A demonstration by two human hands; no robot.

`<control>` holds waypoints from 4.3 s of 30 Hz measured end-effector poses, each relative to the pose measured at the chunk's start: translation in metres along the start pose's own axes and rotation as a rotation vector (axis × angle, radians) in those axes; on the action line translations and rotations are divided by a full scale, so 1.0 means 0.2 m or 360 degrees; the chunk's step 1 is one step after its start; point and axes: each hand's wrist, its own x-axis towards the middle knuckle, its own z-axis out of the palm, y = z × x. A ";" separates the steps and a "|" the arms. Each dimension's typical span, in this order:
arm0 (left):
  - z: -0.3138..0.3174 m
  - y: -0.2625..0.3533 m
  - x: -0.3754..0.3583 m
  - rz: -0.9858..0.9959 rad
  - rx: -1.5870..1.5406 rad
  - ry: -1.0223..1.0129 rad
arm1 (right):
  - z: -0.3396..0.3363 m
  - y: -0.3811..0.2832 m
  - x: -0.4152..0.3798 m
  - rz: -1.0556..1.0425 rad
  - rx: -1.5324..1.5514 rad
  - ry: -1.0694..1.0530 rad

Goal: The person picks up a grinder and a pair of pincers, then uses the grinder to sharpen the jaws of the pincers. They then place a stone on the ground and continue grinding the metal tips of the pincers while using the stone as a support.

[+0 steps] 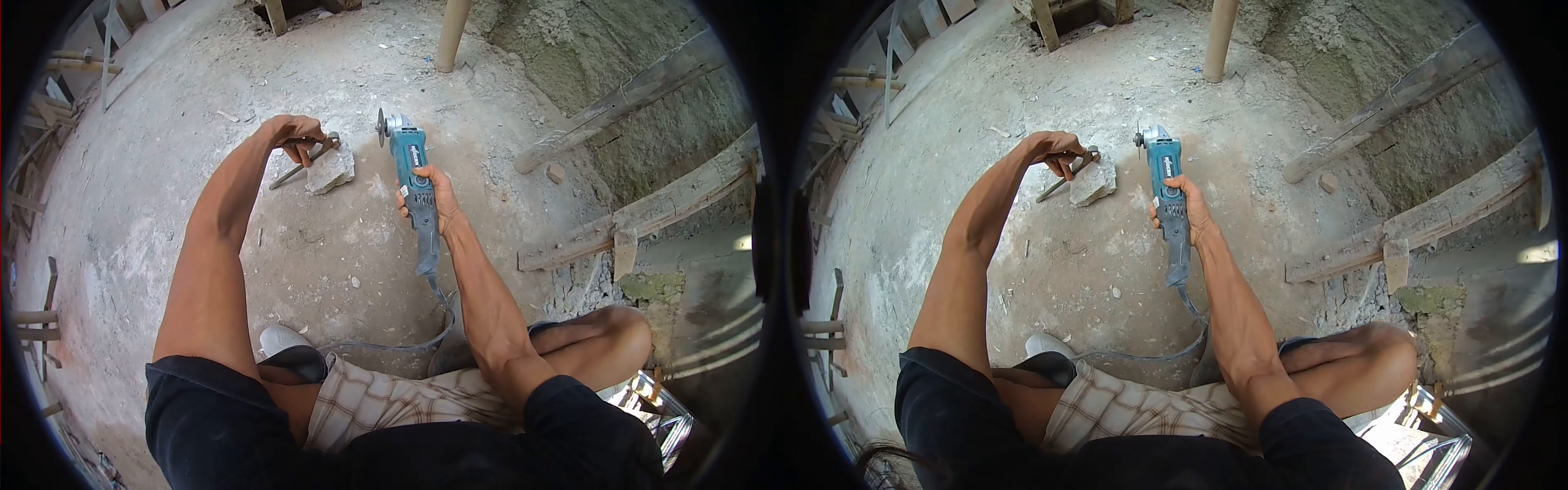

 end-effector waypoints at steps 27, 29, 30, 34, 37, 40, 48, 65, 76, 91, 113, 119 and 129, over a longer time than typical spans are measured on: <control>0.03 -0.02 0.05 0.0013 -0.0019 0.0091 | 0.04 0.04 -0.03 -0.0001 -0.0418 0.0182; 0.02 -0.03 0.05 0.0022 -0.0038 0.0078 | 0.03 0.03 -0.03 0.0030 -0.0256 0.0077; 0.02 -0.03 0.05 0.0030 -0.0053 0.0061 | 0.02 0.03 -0.04 0.0084 -0.0099 -0.0030; 0.02 -0.01 0.02 -0.0006 -0.0068 0.0057 | -0.02 0.03 -0.04 0.0205 0.0244 -0.0209; 0.04 0.01 -0.03 0.0014 -0.0027 0.0080 | -0.02 0.04 -0.03 0.0065 0.0006 -0.0132; 0.03 0.05 -0.08 0.0068 -0.0083 0.0067 | -0.06 0.06 0.00 -0.0016 -0.0078 -0.0030; -0.11 0.16 -0.31 0.0153 0.0288 0.0304 | -0.09 -0.01 0.04 -0.0189 0.0072 0.0024; 0.09 -0.25 -0.07 0.0336 -0.0338 0.0917 | -0.07 -0.01 0.03 -0.0340 -0.0007 0.0050; 0.48 -0.26 0.15 0.0413 0.0013 0.1272 | -0.05 -0.02 0.04 -0.0391 0.0113 0.0069; 0.45 -0.13 -0.02 0.0542 0.0379 0.1396 | -0.09 0.01 0.02 -0.0392 0.0008 0.0183; 0.13 -0.18 -0.01 0.0911 0.0763 0.0948 | -0.16 0.04 0.04 -0.0352 0.0044 0.0205; 0.05 -0.07 -0.11 0.0848 0.0813 0.0713 | -0.13 0.04 0.05 -0.0289 0.0047 0.0219; 0.05 -0.07 -0.07 0.0734 0.1206 0.0647 | -0.02 0.00 -0.04 -0.0333 -0.0589 0.0538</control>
